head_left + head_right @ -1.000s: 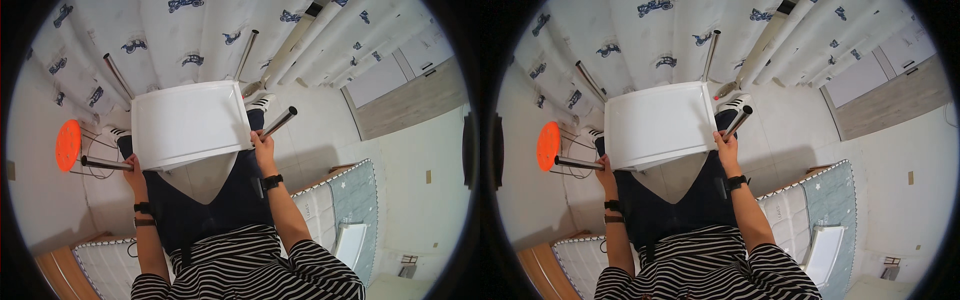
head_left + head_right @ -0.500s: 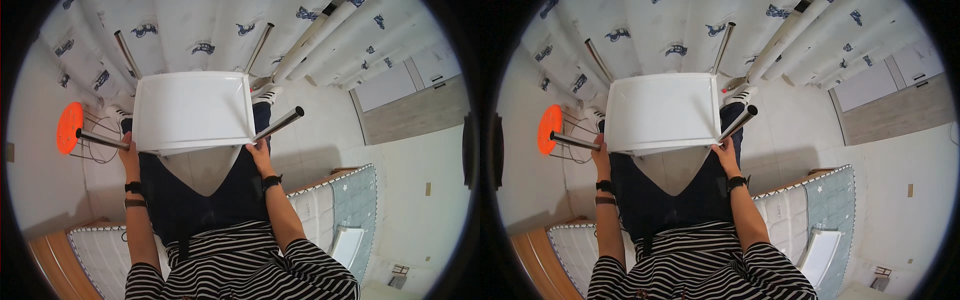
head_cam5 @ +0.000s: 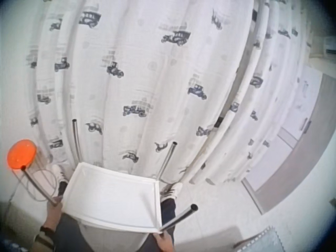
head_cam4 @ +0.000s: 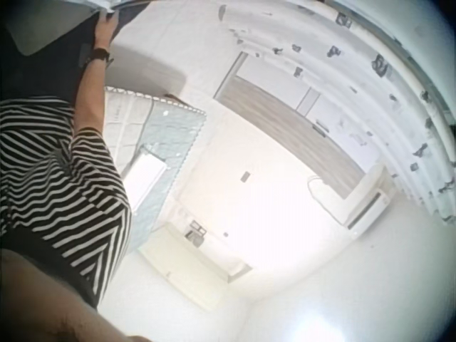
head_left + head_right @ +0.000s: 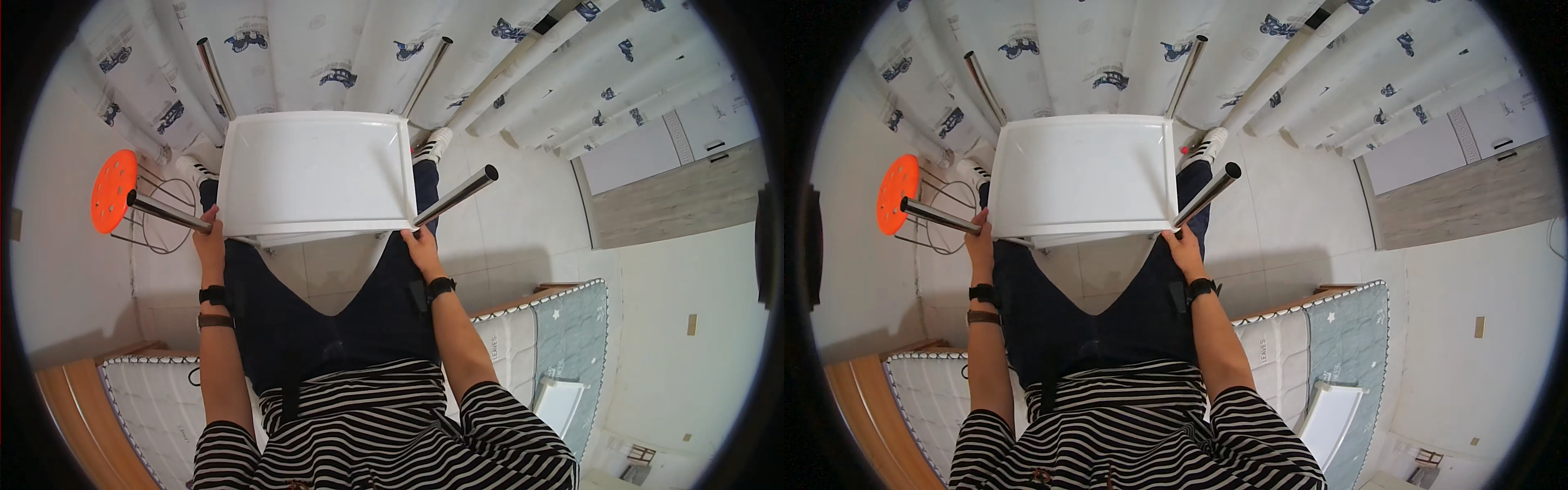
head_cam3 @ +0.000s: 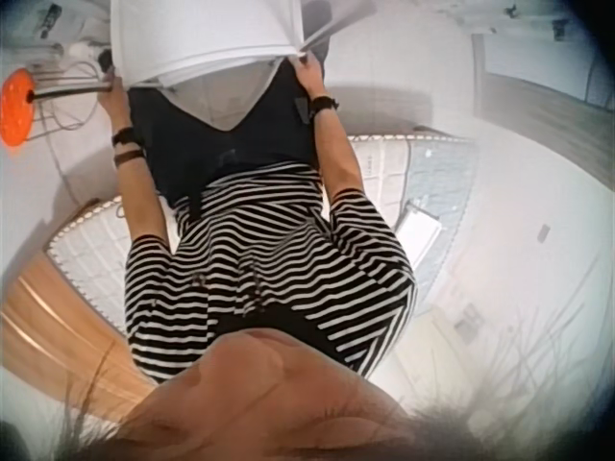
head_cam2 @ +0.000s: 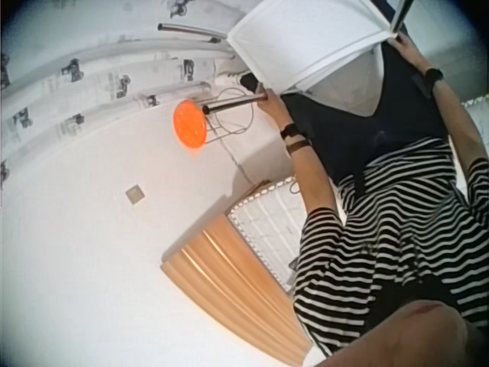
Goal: Assembling a small white plastic shelving unit by attaching trays and handles to metal supports.
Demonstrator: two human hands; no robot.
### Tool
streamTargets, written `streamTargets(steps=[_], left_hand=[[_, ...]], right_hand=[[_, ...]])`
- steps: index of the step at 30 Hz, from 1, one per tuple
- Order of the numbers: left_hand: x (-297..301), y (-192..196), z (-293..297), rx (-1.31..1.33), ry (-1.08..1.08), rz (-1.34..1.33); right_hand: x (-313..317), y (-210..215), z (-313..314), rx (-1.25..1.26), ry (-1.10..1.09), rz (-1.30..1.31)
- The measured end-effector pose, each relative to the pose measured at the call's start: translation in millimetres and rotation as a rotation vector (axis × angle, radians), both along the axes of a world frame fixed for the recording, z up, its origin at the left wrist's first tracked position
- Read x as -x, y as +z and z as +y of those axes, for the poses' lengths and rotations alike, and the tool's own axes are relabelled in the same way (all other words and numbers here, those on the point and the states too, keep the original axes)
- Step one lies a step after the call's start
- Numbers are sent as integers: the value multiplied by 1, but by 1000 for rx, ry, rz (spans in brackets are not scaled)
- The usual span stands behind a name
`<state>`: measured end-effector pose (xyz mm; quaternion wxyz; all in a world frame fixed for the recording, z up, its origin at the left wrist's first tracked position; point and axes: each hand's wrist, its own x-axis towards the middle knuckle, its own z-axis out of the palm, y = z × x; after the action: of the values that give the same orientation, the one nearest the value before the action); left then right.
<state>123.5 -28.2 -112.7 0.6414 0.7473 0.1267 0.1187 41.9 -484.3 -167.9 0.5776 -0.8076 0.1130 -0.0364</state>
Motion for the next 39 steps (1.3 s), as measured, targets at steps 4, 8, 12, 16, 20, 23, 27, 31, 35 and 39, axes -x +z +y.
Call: streamTargets(steps=[4, 8, 12, 16, 20, 23, 27, 31, 35, 39], left_hand=[[3, 0, -2, -13, 8, 0], [7, 4, -3, -57, 46, 4], [11, 5, -8, -82, 53, -5], [17, 5, -12, -29, 54, 10], [0, 4, -11, -23, 33, -37], [-1, 0, -5, -60, 14, -78], [-7, -8, 3, -17, 9, -69], [-10, -6, 2, 19, -13, -73], [-11, -5, 5, 29, -26, -64], [-11, -3, 15, 7, -33, -26]], right_hand=[[-14, 6, -5, -6, -1, 43], [-27, 24, 1, -96, 11, 75], [-31, 25, 4, -191, 9, 127], [-31, 23, 3, -282, -81, 143], [-39, 31, -7, -244, -15, 185], [-34, 39, -14, 22, 120, 239], [-24, 38, -16, 235, 225, 159], [-20, 42, -22, 364, 280, 221], [-17, 61, -19, 345, 388, 323], [-2, 72, -9, 401, 470, 295]])
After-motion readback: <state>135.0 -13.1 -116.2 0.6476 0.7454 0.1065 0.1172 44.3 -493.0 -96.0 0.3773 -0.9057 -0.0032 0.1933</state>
